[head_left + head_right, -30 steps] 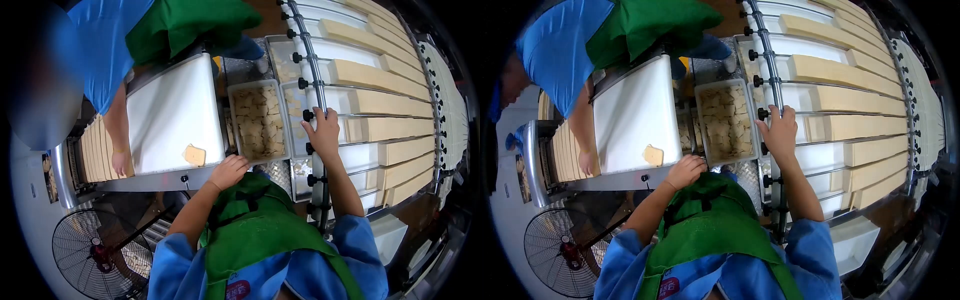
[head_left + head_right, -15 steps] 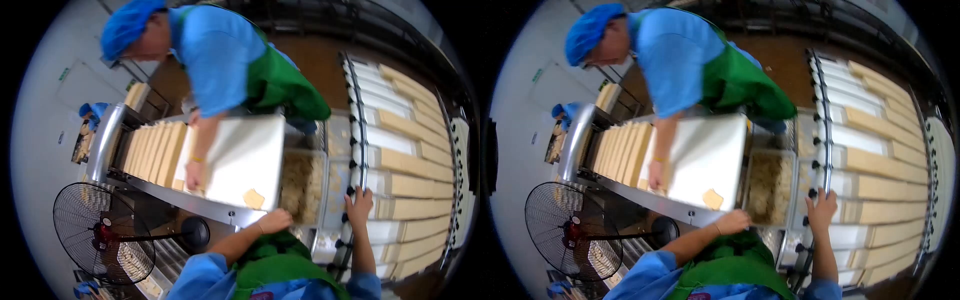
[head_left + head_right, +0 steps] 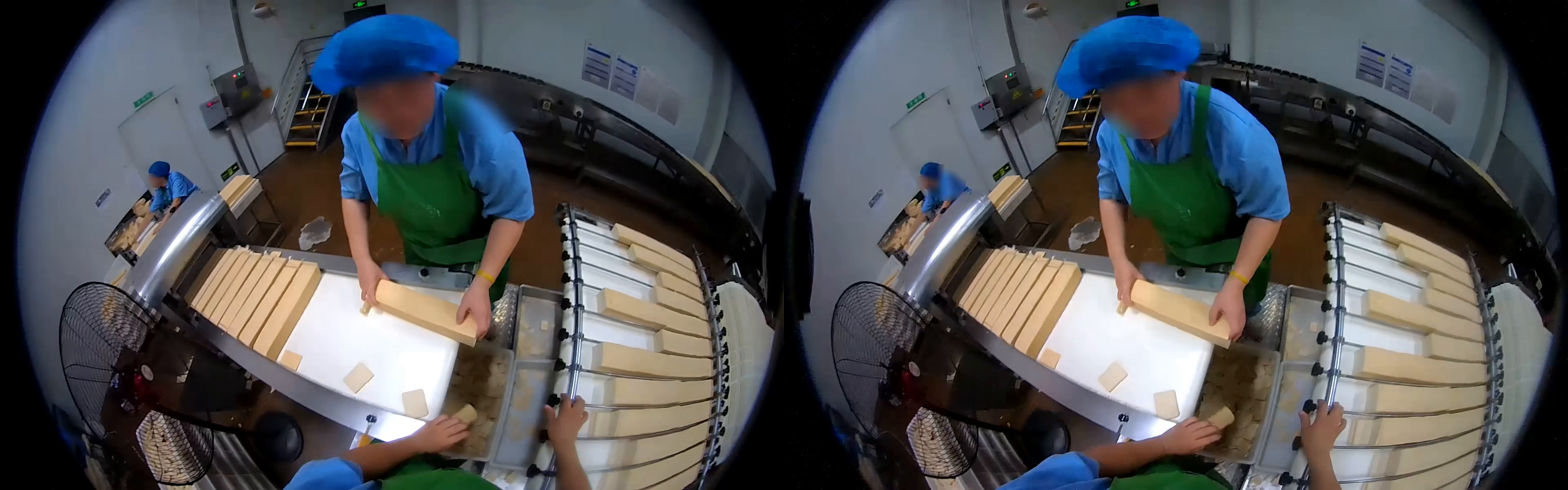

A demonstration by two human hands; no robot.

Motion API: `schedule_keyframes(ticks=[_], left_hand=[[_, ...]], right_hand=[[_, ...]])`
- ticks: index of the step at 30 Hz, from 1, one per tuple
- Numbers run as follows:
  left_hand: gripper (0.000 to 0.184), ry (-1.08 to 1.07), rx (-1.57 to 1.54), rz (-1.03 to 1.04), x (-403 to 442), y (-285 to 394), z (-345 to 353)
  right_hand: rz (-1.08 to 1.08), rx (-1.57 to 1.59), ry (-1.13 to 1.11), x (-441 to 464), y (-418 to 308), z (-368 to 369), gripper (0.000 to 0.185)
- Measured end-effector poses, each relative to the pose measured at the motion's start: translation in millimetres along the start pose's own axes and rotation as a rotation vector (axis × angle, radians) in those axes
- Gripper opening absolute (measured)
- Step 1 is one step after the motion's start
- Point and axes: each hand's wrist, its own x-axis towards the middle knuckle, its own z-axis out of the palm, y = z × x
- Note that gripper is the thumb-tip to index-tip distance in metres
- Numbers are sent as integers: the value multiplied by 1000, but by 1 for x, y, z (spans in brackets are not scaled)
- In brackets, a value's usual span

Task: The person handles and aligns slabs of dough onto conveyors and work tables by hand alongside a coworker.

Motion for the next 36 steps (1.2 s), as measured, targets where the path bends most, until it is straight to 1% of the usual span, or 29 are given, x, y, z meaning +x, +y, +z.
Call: schedule_keyframes(ticks=[2,3,5,6,7,8,10,11,12,13,15,16,18,19,21,22,23,24,26,27,28,29,30,31,32,33,34,36], left_hand=[[40,120,-143,-153,3,1,-15],[43,208,-121,-171,4,-3,-23],[41,39,-224,-412,-1,-19,-48],[40,215,-137,-555,-13,-31,-48],[39,-333,-232,-958,14,-50,-104],[41,260,-131,-1045,-17,-59,-95],[56,489,-39,-1332,-75,-108,-79],[62,423,52,-1427,-99,-126,-91],[65,217,257,-1516,-123,-146,-101],[73,128,158,-1736,-146,-160,-109],[69,1,245,-1880,-171,-173,-132],[69,-5,239,-1861,-184,-183,-138],[59,-230,72,-1865,-207,-196,-140],[59,-239,67,-1844,-206,-194,-142],[46,-99,114,-1740,-201,-189,-142],[46,-108,106,-1716,-203,-189,-130],[46,-29,47,-1671,-208,-188,-114],[45,52,-12,-1623,-210,-188,-101],[42,-91,-187,-1389,-209,-189,-79],[42,22,-515,-1346,-209,-187,-71],[42,132,-845,-1280,-206,-187,-64],[42,122,-853,-1265,-189,-179,-79],[45,270,-853,-1215,-168,-166,-112],[48,416,-851,-1165,-159,-161,-131],[48,406,-858,-1161,-170,-167,-129],[53,431,-395,-1214,-191,-175,-125],[59,445,71,-1224,-208,-184,-124],[80,261,364,-1634,-234,-193,-146]], right_hand=[[-12,-20,-13,-1,-2,-1,56],[-26,-35,10,-1,0,2,56],[-23,-53,15,-2,0,2,56],[-31,-56,13,-2,-1,2,56],[-38,-73,1,-1,-1,2,56],[-27,-85,4,-1,0,1,56],[-54,-93,33,-4,-1,3,57],[-67,-99,50,-4,0,6,57],[-56,-104,49,-4,-2,5,57],[-55,-116,49,-3,-5,3,57],[-57,-141,60,-4,-6,4,55],[-38,-148,65,-4,-6,4,55],[-76,-137,71,-4,-7,3,54],[-46,-123,41,-4,-6,3,55],[3,-113,21,-3,-10,2,55],[30,-96,-7,-3,-11,1,55],[53,-18,-37,-2,-7,1,56],[74,-27,-25,-2,-9,5,56],[173,-62,113,2,-19,17,52],[203,18,275,9,-35,23,53],[132,29,330,14,-57,25,54],[59,38,382,20,-81,28,55],[54,111,327,27,-102,37,54],[49,186,270,34,-125,47,53],[-18,184,271,39,-156,51,50],[-86,184,269,43,-188,58,48],[-96,192,217,48,-214,71,47],[-143,240,118,60,-261,105,47]])
